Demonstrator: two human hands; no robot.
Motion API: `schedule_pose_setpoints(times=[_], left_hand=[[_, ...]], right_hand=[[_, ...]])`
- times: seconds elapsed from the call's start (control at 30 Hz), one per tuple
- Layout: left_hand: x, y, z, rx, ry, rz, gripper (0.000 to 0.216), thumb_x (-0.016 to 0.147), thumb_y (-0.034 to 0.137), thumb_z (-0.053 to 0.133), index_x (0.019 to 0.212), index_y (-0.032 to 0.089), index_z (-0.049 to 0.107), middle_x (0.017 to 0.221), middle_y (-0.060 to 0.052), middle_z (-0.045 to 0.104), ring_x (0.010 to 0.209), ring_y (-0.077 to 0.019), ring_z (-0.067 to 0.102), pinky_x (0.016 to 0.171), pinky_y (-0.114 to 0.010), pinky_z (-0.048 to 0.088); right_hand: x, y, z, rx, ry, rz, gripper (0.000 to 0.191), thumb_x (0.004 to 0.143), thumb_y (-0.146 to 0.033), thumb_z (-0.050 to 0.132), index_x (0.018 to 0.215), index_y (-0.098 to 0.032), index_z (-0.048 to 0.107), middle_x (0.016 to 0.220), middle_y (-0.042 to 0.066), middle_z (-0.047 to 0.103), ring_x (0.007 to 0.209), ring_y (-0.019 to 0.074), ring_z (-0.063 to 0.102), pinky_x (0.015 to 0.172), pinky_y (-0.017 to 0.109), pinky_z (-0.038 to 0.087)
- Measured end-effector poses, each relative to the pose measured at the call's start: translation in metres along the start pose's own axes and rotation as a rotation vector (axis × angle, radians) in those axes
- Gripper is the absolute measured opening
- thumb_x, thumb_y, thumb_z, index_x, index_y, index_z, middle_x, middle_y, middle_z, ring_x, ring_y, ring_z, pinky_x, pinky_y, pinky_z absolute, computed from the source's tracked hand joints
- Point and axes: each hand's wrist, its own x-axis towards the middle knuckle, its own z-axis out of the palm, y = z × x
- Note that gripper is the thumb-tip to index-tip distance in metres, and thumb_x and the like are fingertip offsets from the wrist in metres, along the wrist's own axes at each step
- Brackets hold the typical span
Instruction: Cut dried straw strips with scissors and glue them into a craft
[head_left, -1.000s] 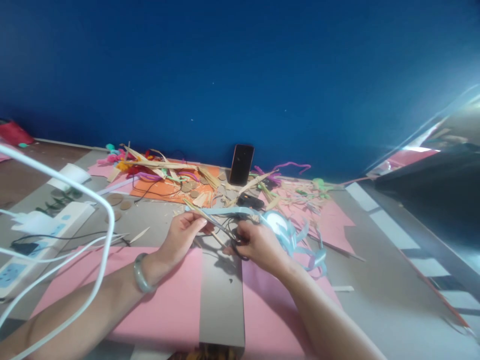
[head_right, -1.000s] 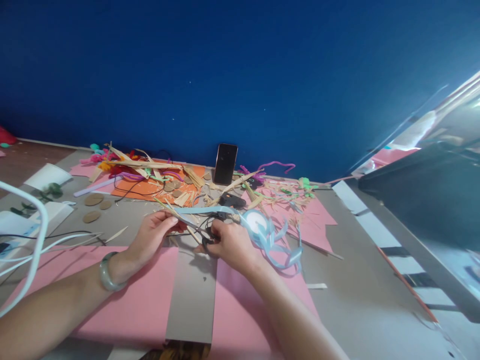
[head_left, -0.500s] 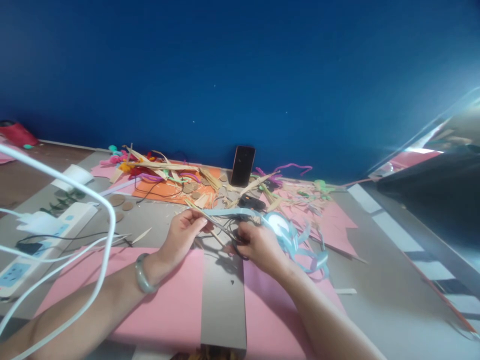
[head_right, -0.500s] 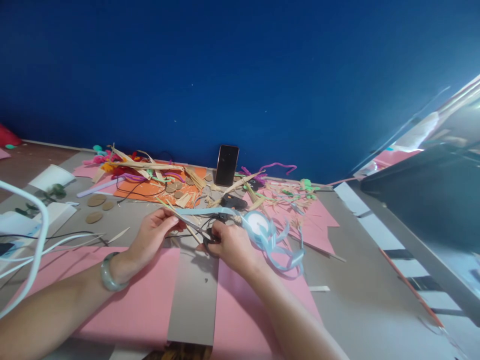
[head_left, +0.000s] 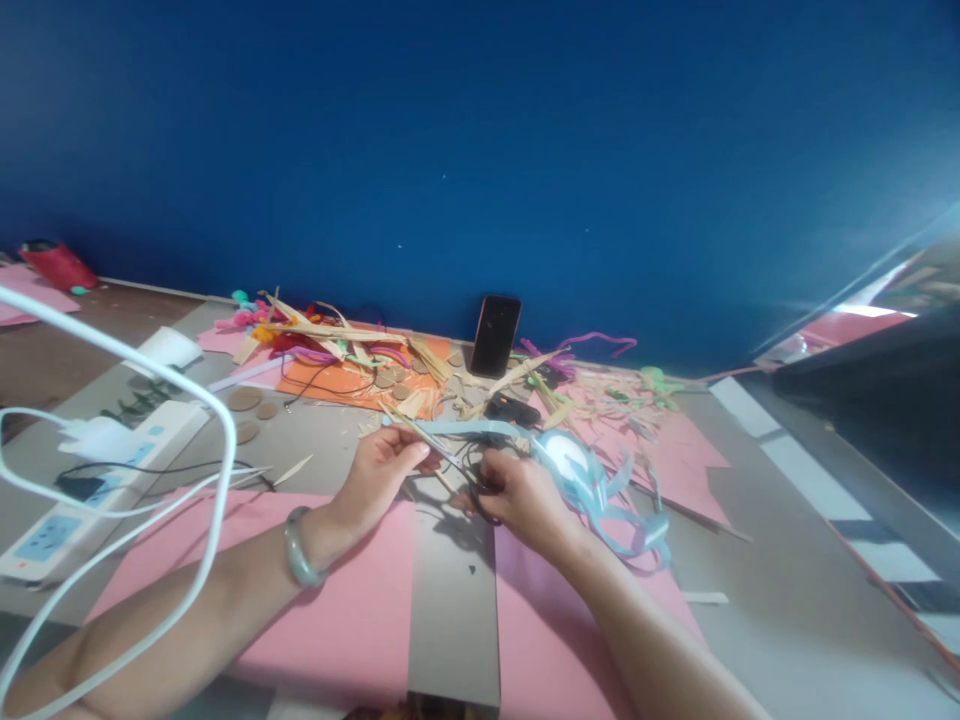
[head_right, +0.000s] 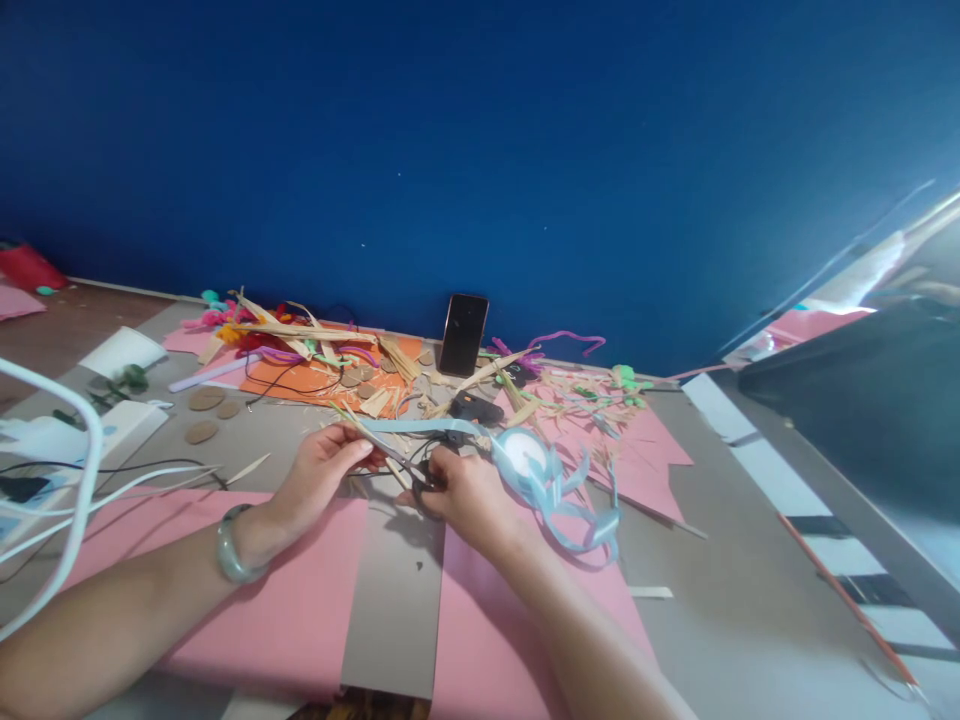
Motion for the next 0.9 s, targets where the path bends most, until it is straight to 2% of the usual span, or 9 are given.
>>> schedule_pose_setpoints(times=[0.17, 0.37, 0.6, 0.77, 0.9], left_hand=[[0.001, 0.001, -0.001, 0.000, -0.006, 0.013, 0.017, 0.081, 0.030, 0.066, 0.081, 0.014, 0.063, 0.075, -0.004, 0.071, 0.071, -0.0145, 0.067, 0.073, -0.027, 0.053], [0.004, 0.000, -0.005, 0.013, 0.036, 0.051, 0.017, 0.083, 0.031, 0.064, 0.084, 0.014, 0.063, 0.075, -0.003, 0.070, 0.071, -0.0130, 0.065, 0.072, -0.026, 0.053], [0.001, -0.001, -0.002, 0.029, -0.017, 0.035, 0.017, 0.082, 0.029, 0.065, 0.084, 0.013, 0.063, 0.077, -0.004, 0.070, 0.071, -0.0137, 0.066, 0.072, -0.027, 0.054], [0.000, -0.003, -0.001, 0.005, -0.022, 0.007, 0.019, 0.082, 0.031, 0.065, 0.086, 0.013, 0.062, 0.079, -0.005, 0.072, 0.074, -0.0155, 0.067, 0.076, -0.031, 0.055], [0.001, -0.002, -0.001, 0.016, -0.017, 0.017, 0.017, 0.082, 0.030, 0.065, 0.085, 0.013, 0.062, 0.078, -0.005, 0.071, 0.072, -0.0145, 0.067, 0.074, -0.029, 0.054]], right_hand=[[0.000, 0.001, 0.001, -0.001, -0.004, 0.014, 0.047, 0.065, -0.044, 0.078, 0.058, -0.021, 0.037, 0.048, -0.008, 0.041, 0.047, 0.0091, 0.033, 0.048, 0.022, 0.025], [0.000, 0.002, 0.004, -0.022, 0.005, 0.011, 0.048, 0.066, -0.048, 0.077, 0.059, -0.021, 0.037, 0.050, -0.007, 0.042, 0.048, 0.0096, 0.035, 0.048, 0.022, 0.027], [0.001, 0.004, 0.009, -0.017, 0.001, -0.030, 0.050, 0.065, -0.053, 0.076, 0.062, -0.021, 0.037, 0.052, -0.007, 0.042, 0.050, 0.0099, 0.037, 0.049, 0.022, 0.028], [0.000, 0.004, 0.013, -0.003, 0.008, -0.036, 0.051, 0.066, -0.054, 0.075, 0.062, -0.022, 0.036, 0.053, -0.007, 0.043, 0.051, 0.0102, 0.037, 0.049, 0.023, 0.027], [0.000, 0.006, 0.014, -0.013, 0.009, -0.023, 0.049, 0.066, -0.052, 0.075, 0.062, -0.022, 0.036, 0.052, -0.007, 0.042, 0.051, 0.0104, 0.036, 0.048, 0.023, 0.027]])
